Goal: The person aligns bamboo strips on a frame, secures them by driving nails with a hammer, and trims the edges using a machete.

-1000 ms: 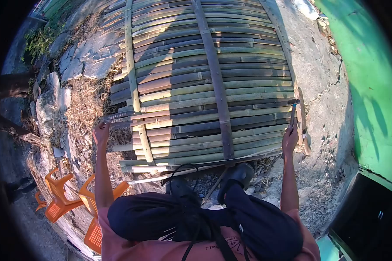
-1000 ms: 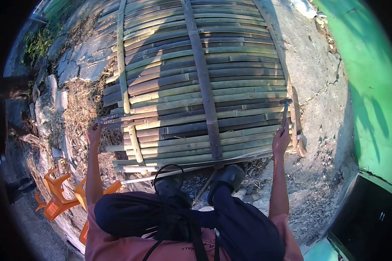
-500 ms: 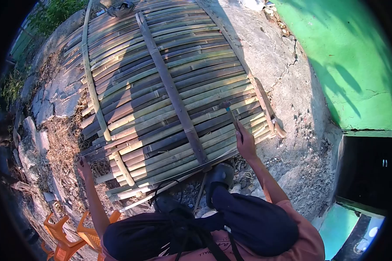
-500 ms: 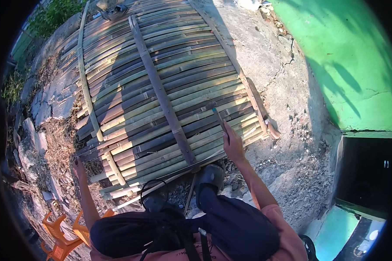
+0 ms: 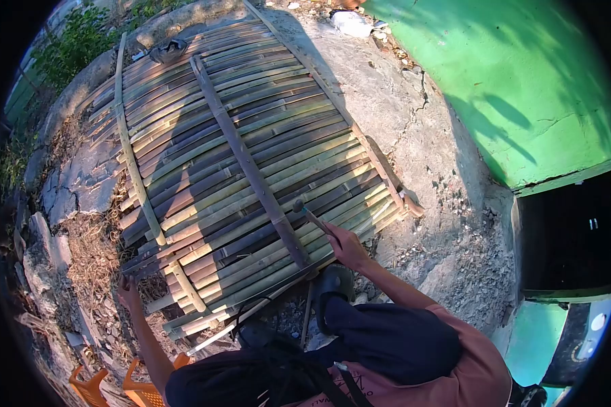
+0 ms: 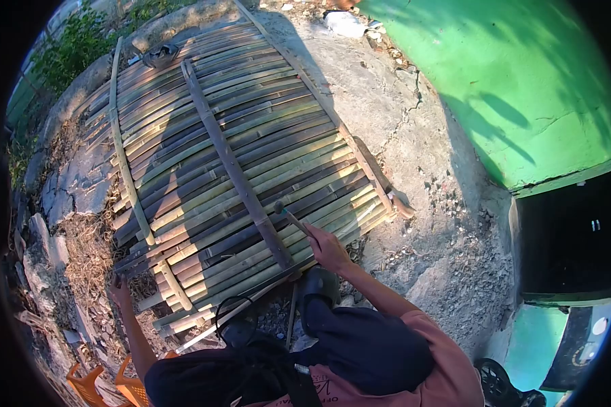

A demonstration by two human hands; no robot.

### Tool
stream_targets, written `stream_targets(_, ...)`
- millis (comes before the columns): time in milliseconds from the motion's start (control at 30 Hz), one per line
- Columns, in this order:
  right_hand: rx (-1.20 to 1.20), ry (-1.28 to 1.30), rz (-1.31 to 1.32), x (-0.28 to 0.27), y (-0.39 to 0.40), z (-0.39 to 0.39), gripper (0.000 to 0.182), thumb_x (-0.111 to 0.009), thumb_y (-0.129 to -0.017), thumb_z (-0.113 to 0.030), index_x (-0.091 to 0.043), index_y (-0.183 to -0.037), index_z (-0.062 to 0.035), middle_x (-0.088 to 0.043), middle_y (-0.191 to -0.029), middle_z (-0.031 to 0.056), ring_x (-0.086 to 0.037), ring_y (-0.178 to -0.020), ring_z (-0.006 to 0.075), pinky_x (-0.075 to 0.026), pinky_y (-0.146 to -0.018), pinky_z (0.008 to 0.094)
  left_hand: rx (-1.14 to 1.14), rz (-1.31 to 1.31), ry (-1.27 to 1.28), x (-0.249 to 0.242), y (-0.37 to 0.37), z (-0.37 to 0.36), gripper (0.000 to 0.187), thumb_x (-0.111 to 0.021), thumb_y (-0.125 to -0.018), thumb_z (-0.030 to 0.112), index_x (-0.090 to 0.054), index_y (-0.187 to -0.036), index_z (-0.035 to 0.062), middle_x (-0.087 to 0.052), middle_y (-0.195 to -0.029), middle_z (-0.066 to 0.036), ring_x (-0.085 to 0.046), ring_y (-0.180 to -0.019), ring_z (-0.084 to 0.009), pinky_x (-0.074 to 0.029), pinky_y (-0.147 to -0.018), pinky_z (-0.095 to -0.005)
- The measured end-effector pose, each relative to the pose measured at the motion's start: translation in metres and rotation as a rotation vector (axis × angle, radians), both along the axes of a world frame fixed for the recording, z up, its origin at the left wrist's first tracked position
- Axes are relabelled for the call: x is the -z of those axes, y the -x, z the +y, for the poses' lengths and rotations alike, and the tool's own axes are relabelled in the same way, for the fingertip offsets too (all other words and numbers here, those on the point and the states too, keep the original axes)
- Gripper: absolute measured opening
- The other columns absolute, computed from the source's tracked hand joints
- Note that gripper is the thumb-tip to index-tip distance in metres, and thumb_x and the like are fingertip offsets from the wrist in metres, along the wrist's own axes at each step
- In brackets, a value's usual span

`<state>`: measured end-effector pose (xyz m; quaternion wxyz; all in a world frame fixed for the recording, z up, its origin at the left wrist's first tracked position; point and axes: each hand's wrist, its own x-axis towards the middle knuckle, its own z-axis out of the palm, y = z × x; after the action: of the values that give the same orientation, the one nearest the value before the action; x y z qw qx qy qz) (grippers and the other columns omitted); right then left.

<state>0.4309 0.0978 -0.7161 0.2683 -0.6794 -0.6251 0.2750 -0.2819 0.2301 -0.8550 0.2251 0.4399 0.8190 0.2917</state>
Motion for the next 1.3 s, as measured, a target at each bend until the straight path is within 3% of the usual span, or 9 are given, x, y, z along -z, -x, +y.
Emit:
stream_targets(300,0.229,0.134,-0.04,0.002,-0.015,0.002,0.037,-0.052,-0.099,-0.01,-0.056,-0.133,0.0027,-0.065,-0.085,0.0224,-0.065,-0.077,0.0377,-0.05,-0.073,0.0446,0.019,-0.113,0.025,0.01,0.021,0.0,0.041,-0.067,-0.092,0.008,-0.064,-0.132,-0.0004,-0.071,-0.123,-0.016,-0.069,-0.108,-0.0236,-0.054,-0.095,-0.0351)
stream_targets(500,-0.155,0.197,-0.133,-0.03,-0.011,0.07,0.04,-0.051,-0.1,-0.01,-0.053,-0.138,0.0008,-0.058,-0.07,0.0125,-0.057,-0.062,0.0217,-0.046,-0.061,0.0405,-0.097,-0.198,-0.285,0.006,-0.017,-0.025,0.046,-0.062,-0.094,0.005,-0.05,-0.138,0.0006,-0.062,-0.129,-0.015,-0.061,-0.117,-0.0236,-0.049,-0.099,-0.0335)
stream_targets(700,-0.948,0.192,-0.255,-0.133,0.164,0.203,0.044,-0.049,-0.098,-0.006,-0.048,-0.142,-0.0043,-0.065,-0.085,0.0246,-0.063,-0.079,0.0445,-0.048,-0.076,0.0503,-0.23,0.26,-0.309,-0.044,-0.152,-0.099,0.055,-0.067,-0.089,0.022,-0.042,-0.134,0.0029,-0.039,-0.146,-0.023,-0.03,-0.139,-0.0419,-0.026,-0.113,-0.057)
stream_targets(900,-1.349,0.183,-0.431,-0.113,0.415,0.264,0.045,-0.049,-0.099,-0.01,-0.051,-0.144,-0.0064,-0.064,-0.084,0.0238,-0.062,-0.073,0.0379,-0.048,-0.074,0.0482,0.002,0.22,-0.2,-0.046,-0.224,-0.139,0.058,-0.07,-0.087,0.028,-0.046,-0.134,0.0046,-0.041,-0.146,-0.021,-0.039,-0.136,-0.0407,-0.031,-0.108,-0.0553)
stream_targets(967,-1.598,-0.115,-0.352,-0.074,0.475,0.28,0.045,-0.049,-0.099,-0.01,-0.051,-0.144,-0.0074,-0.064,-0.081,0.0218,-0.061,-0.067,0.0343,-0.049,-0.068,0.0466,0.073,0.243,-0.233,-0.043,-0.226,-0.139,0.056,-0.073,-0.084,0.025,-0.049,-0.131,0.0053,-0.045,-0.142,-0.019,-0.042,-0.133,-0.0399,-0.031,-0.107,-0.0551)
stream_targets(1033,-1.553,0.072,-0.597,-0.091,0.529,0.265,0.043,-0.047,-0.101,-0.009,-0.052,-0.143,-0.0073,-0.065,-0.081,0.0197,-0.061,-0.065,0.0314,-0.05,-0.064,0.0448,0.063,0.22,-0.238,-0.041,-0.223,-0.138,0.054,-0.073,-0.084,0.027,-0.051,-0.129,0.0067,-0.049,-0.138,-0.017,-0.045,-0.13,-0.038,-0.033,-0.106,-0.053)
stream_targets(1133,-1.574,0.078,-0.538,-0.079,0.553,0.256,0.038,-0.05,-0.099,-0.007,-0.057,-0.136,-0.006,-0.064,-0.08,0.0203,-0.06,-0.064,0.029,-0.051,-0.064,0.0438,0.044,0.217,-0.239,-0.039,-0.223,-0.138,0.048,-0.073,-0.084,0.028,-0.056,-0.125,0.0085,-0.054,-0.131,-0.013,-0.05,-0.123,-0.0342,-0.035,-0.103,-0.0505)
stream_targets(1233,-1.579,0.182,-0.964,-0.079,0.578,0.25,0.02,-0.06,-0.091,-0.007,-0.072,-0.106,0.0015,-0.072,-0.099,0.0169,-0.07,-0.085,0.0315,-0.057,-0.076,0.0408,0.043,0.233,-0.15,-0.028,-0.226,-0.14,0.044,-0.072,-0.085,0.028,-0.058,-0.122,0.0088,-0.055,-0.126,-0.012,-0.051,-0.119,-0.0337,-0.036,-0.101,-0.0496)
stream_targets(1300,-1.626,0.185,-0.975,-0.089,0.594,0.256,0.021,-0.056,-0.091,-0.001,-0.068,-0.108,-0.0022,-0.069,-0.087,0.0126,-0.067,-0.078,0.0227,-0.054,-0.069,0.0419,0.048,0.241,-0.17,-0.03,-0.226,-0.138,0.04,-0.071,-0.086,0.029,-0.059,-0.118,0.0091,-0.057,-0.12,-0.011,-0.052,-0.115,-0.0325,-0.036,-0.099,-0.0484)
